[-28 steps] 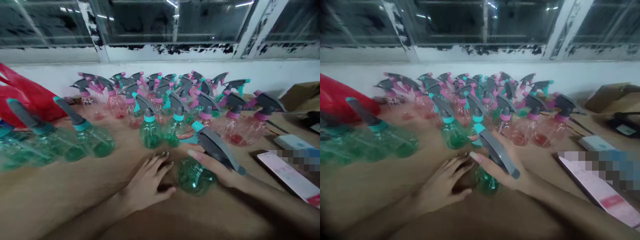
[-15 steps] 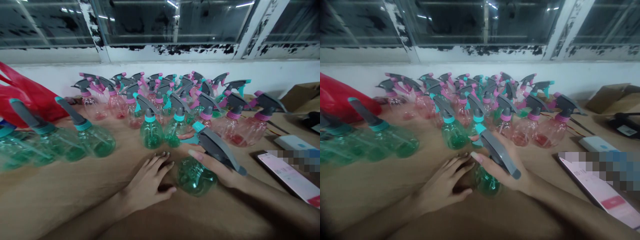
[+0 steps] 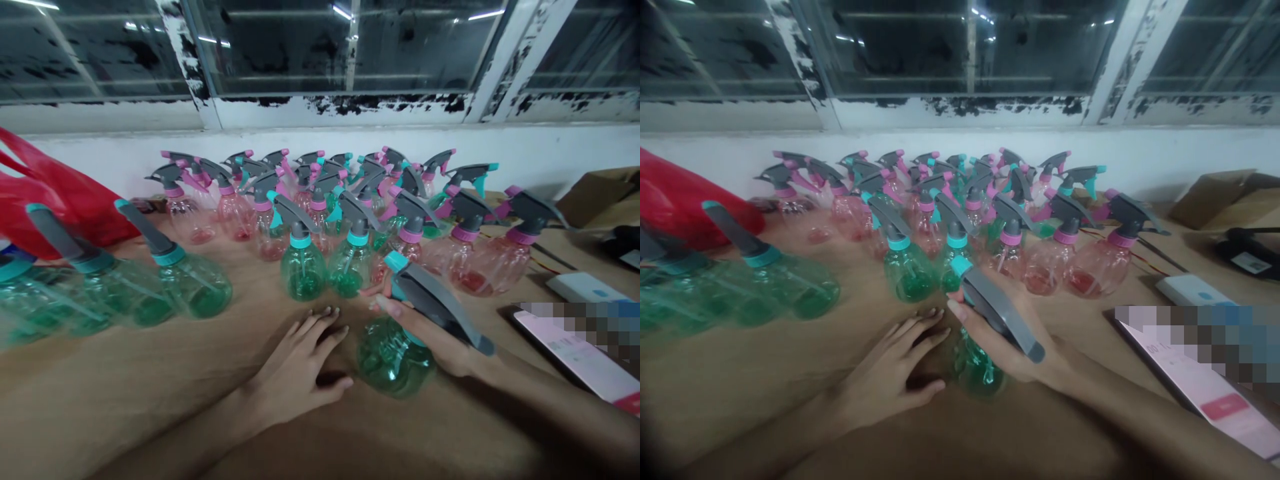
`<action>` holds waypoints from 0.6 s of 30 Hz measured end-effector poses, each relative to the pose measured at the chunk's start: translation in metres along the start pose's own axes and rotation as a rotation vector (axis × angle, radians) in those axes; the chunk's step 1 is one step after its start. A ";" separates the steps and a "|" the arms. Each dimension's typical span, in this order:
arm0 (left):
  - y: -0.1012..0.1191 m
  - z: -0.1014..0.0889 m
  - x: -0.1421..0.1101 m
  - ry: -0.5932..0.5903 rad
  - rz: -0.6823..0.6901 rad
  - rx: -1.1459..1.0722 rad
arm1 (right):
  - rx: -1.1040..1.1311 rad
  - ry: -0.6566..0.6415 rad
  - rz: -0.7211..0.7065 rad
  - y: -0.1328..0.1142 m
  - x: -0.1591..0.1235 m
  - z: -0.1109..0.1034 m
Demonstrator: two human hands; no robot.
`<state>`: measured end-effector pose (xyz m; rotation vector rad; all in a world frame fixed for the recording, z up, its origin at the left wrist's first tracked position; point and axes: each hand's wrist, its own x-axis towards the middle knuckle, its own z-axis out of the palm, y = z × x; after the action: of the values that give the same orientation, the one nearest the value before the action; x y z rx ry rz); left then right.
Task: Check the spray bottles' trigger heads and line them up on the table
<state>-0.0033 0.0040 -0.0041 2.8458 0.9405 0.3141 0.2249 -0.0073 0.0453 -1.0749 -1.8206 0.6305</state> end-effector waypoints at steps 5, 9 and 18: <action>0.001 -0.001 0.000 -0.003 -0.003 0.020 | 0.069 0.062 -0.006 -0.016 0.007 -0.004; 0.001 -0.001 0.001 -0.010 -0.010 0.032 | 0.091 0.091 0.031 -0.022 0.006 -0.003; 0.000 -0.001 0.001 0.004 0.007 0.026 | 0.082 0.070 0.039 -0.020 0.004 -0.004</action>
<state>-0.0025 0.0049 -0.0034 2.8732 0.9422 0.3108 0.2191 -0.0140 0.0641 -1.0668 -1.7026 0.6770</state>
